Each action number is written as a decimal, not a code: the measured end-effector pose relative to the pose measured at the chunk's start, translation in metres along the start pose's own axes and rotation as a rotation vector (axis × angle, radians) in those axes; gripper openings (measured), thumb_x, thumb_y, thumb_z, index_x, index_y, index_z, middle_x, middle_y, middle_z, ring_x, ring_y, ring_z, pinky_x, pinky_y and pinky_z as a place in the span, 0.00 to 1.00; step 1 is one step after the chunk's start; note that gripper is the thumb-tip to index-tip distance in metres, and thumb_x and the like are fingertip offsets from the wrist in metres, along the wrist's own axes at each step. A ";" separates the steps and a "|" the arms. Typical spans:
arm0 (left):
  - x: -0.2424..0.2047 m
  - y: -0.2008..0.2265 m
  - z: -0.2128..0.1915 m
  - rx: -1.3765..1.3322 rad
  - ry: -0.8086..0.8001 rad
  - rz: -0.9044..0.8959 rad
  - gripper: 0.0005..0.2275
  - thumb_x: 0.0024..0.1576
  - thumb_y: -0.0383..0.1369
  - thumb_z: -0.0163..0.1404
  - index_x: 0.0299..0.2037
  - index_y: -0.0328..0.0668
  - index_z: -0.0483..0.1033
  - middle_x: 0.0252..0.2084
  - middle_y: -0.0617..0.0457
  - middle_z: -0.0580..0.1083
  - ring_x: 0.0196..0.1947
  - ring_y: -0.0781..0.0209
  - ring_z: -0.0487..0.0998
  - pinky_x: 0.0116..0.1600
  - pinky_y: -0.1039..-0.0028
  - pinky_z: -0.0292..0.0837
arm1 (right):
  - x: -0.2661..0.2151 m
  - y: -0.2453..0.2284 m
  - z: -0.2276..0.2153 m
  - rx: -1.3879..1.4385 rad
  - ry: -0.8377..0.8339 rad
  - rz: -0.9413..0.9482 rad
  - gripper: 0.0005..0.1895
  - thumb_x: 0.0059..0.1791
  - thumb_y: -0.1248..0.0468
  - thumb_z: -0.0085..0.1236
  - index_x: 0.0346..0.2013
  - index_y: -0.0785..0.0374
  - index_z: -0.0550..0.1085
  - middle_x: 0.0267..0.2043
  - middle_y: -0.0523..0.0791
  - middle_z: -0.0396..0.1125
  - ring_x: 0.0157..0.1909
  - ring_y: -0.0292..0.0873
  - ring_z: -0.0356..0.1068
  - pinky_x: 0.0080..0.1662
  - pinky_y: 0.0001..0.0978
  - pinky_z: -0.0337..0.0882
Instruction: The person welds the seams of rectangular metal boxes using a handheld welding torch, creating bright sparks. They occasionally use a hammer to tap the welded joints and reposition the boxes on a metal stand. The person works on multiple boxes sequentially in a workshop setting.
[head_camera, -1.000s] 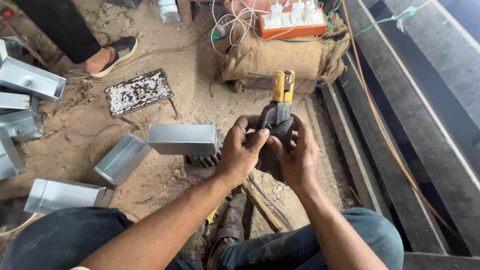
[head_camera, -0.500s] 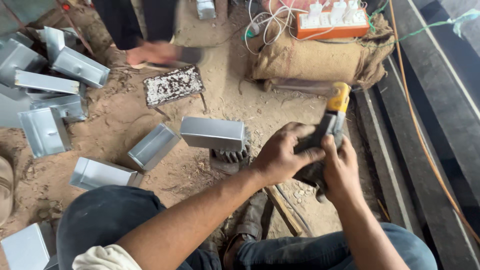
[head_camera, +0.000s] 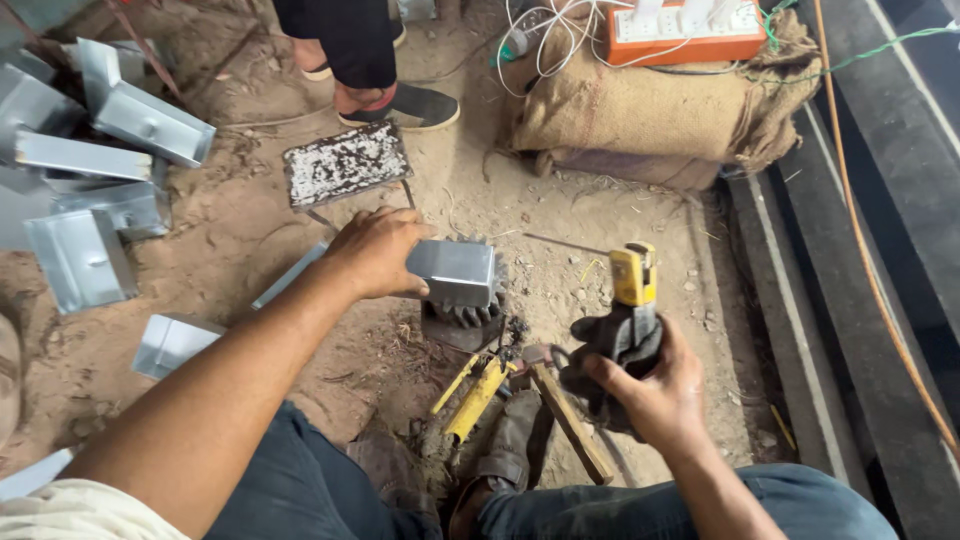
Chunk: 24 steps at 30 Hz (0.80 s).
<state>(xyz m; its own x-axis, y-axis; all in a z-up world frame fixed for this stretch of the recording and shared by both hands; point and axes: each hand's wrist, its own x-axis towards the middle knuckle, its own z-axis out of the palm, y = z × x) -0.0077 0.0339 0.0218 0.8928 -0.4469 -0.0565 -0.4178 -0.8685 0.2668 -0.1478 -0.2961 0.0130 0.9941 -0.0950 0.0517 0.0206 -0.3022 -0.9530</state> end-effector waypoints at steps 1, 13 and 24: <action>0.001 -0.004 0.005 0.031 -0.038 -0.013 0.32 0.37 0.44 0.72 0.54 0.48 0.76 0.55 0.52 0.74 0.60 0.53 0.70 0.63 0.59 0.63 | -0.001 0.003 0.005 -0.018 0.000 0.024 0.33 0.37 0.58 0.74 0.51 0.69 0.71 0.42 0.49 0.77 0.43 0.41 0.78 0.49 0.36 0.79; 0.015 -0.010 0.020 0.149 -0.142 -0.087 0.23 0.40 0.46 0.69 0.46 0.52 0.83 0.49 0.57 0.75 0.56 0.58 0.71 0.63 0.60 0.61 | 0.002 0.009 0.024 -0.086 -0.008 0.108 0.32 0.37 0.60 0.73 0.50 0.71 0.71 0.40 0.49 0.79 0.39 0.39 0.78 0.45 0.33 0.79; 0.019 -0.006 0.021 0.148 -0.221 -0.088 0.21 0.42 0.43 0.68 0.46 0.51 0.83 0.47 0.55 0.76 0.52 0.57 0.73 0.65 0.61 0.61 | 0.001 0.010 0.026 -0.160 -0.027 0.086 0.32 0.36 0.59 0.75 0.49 0.70 0.72 0.39 0.47 0.77 0.39 0.39 0.77 0.44 0.33 0.79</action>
<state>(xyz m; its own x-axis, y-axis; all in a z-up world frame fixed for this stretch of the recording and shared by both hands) 0.0081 0.0262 -0.0010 0.8753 -0.3900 -0.2860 -0.3745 -0.9207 0.1095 -0.1438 -0.2746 -0.0041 0.9941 -0.1019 -0.0377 -0.0792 -0.4416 -0.8937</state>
